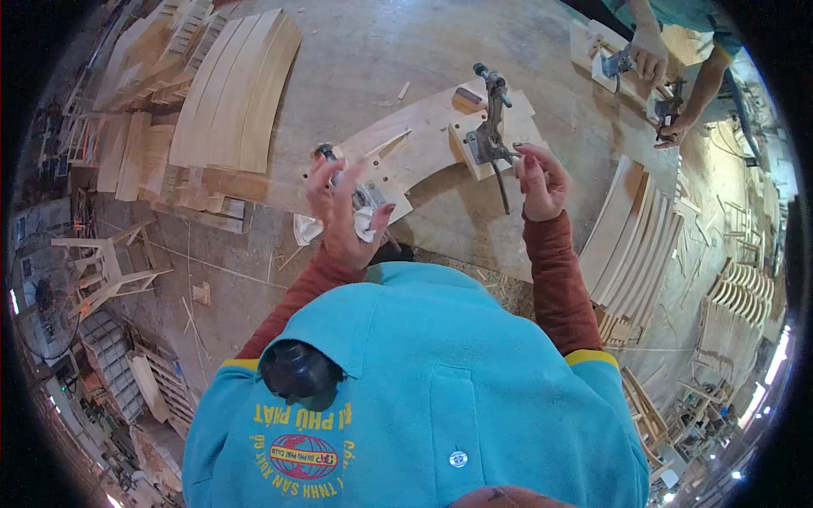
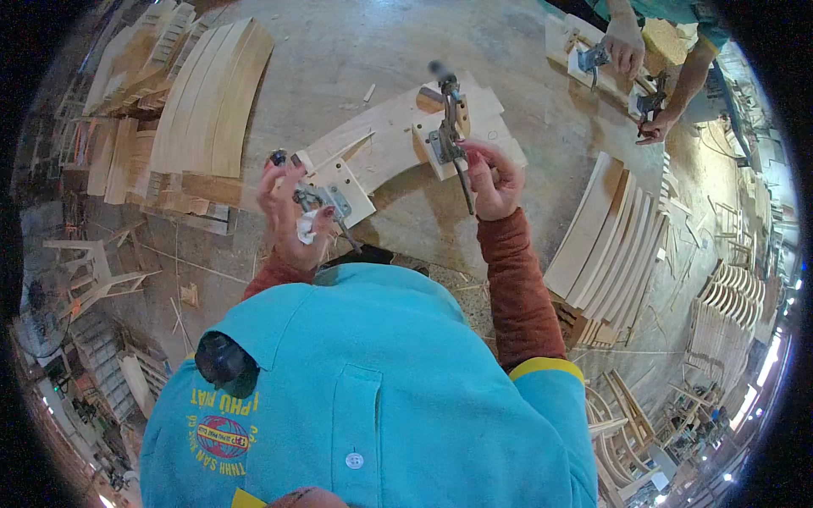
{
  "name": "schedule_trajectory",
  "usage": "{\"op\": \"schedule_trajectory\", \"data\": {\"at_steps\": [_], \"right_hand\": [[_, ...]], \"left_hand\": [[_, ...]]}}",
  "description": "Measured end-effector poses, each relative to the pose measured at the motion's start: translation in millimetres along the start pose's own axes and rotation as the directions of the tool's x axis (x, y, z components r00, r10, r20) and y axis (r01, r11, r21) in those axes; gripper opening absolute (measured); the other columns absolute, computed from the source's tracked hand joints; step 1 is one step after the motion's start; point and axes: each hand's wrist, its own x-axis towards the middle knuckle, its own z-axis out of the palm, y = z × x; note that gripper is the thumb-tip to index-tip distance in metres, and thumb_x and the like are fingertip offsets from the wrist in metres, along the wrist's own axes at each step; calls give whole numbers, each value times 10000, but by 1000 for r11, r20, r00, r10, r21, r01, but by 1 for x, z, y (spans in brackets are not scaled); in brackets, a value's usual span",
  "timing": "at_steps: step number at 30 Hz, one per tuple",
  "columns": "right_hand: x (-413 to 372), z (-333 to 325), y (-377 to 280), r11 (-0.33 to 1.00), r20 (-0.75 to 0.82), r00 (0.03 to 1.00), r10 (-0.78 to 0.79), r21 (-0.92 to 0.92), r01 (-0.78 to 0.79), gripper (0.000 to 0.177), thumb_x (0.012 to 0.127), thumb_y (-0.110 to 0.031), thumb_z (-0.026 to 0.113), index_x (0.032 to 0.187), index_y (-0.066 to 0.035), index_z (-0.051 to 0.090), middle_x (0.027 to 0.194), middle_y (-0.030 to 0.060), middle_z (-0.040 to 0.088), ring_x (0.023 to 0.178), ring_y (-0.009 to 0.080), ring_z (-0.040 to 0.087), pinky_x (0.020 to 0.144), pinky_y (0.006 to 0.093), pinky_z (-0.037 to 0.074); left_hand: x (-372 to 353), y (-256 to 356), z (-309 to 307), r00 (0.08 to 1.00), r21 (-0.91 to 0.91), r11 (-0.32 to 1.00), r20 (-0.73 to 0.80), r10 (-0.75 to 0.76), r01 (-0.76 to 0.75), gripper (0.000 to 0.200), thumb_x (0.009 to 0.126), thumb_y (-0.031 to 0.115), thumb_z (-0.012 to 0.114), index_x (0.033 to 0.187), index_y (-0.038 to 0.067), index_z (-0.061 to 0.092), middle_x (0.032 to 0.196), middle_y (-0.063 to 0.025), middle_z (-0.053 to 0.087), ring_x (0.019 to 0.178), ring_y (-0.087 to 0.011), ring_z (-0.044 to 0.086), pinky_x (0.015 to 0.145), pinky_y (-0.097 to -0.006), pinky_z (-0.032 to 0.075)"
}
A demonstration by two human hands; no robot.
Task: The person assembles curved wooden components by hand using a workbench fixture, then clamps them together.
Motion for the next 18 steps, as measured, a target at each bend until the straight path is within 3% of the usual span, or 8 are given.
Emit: {"op": "schedule_trajectory", "data": {"at_steps": [2, 5, 8, 11, 13, 15, 17, 18], "right_hand": [[0, -9, -20, 1000, 25, 1000, 16, -28, -15, 187, 879, -128, 528, 969, -23, 653, 652, -45, 526, 542, 73, 407, 529, 187, 319], [-31, 11, -24, 980, -31, 999, 21, -196, -27, 176, 851, -91, 512, 896, -12, 662, 646, -13, 561, 530, 85, 455, 509, 208, 358], [-66, 21, -51, 941, 154, 988, 1, -334, 51, 162, 788, -31, 524, 871, 2, 660, 649, 48, 594, 562, 102, 533, 528, 243, 422], [-87, 23, -66, 913, 108, 989, 101, -405, -49, 159, 766, -7, 538, 872, 13, 655, 652, 73, 603, 579, 108, 560, 544, 251, 445], [-101, 20, -77, 889, 21, 985, 173, -433, -147, 144, 773, 5, 540, 865, 19, 651, 652, 66, 604, 572, 104, 553, 541, 243, 442], [-110, 22, -87, 889, -91, 971, 219, -392, -237, 137, 802, 2, 528, 865, 16, 649, 673, 70, 613, 574, 91, 542, 534, 227, 431], [-120, 19, -88, 889, -171, 958, 231, -363, -279, 141, 812, 3, 522, 870, 11, 651, 683, 73, 618, 579, 86, 538, 533, 220, 427], [-124, 19, -87, 903, -197, 945, 261, -297, -311, 147, 803, 4, 527, 877, 4, 654, 696, 84, 629, 573, 97, 548, 532, 218, 429]], "left_hand": [[9, 8, 16, 986, -141, 989, -152, -64, 43, 525, 786, 324, 651, 1204, 32, 528, 1288, -212, 399, 1230, -380, 366, 1036, -489, 242], [20, -25, -2, 1000, -186, 982, -10, 2, -3, 457, 836, 296, 596, 1190, 13, 534, 1305, -225, 377, 1249, -364, 345, 1029, -463, 268], [59, -40, -16, 980, -292, 955, 200, 12, 48, 418, 874, 272, 552, 1207, 20, 526, 1219, -195, 485, 1197, -307, 426, 1011, -420, 311], [131, -54, -25, 847, -594, 762, 519, 117, 259, 384, 875, 280, 567, 1157, 19, 560, 1071, -137, 597, 1067, -224, 538, 968, -360, 369], [181, -60, 5, 869, -490, 768, 465, -169, 412, 366, 849, 305, 608, 1076, 18, 598, 952, -83, 644, 938, -168, 590, 898, -319, 419], [202, -130, 75, 559, -271, 868, 829, -10, 417, 331, 883, 289, 561, 1038, -1, 602, 977, -86, 644, 977, -165, 589, 907, -296, 426], [187, -166, 144, 271, -146, 985, 956, 117, 90, 351, 836, 358, 613, 936, 24, 656, 877, -79, 673, 844, -179, 634, 788, -291, 482], [179, -164, 157, 175, -82, 997, 981, 82, -7, 352, 814, 379, 630, 904, 41, 668, 834, -82, 672, 800, -191, 637, 745, -297, 487]]}}
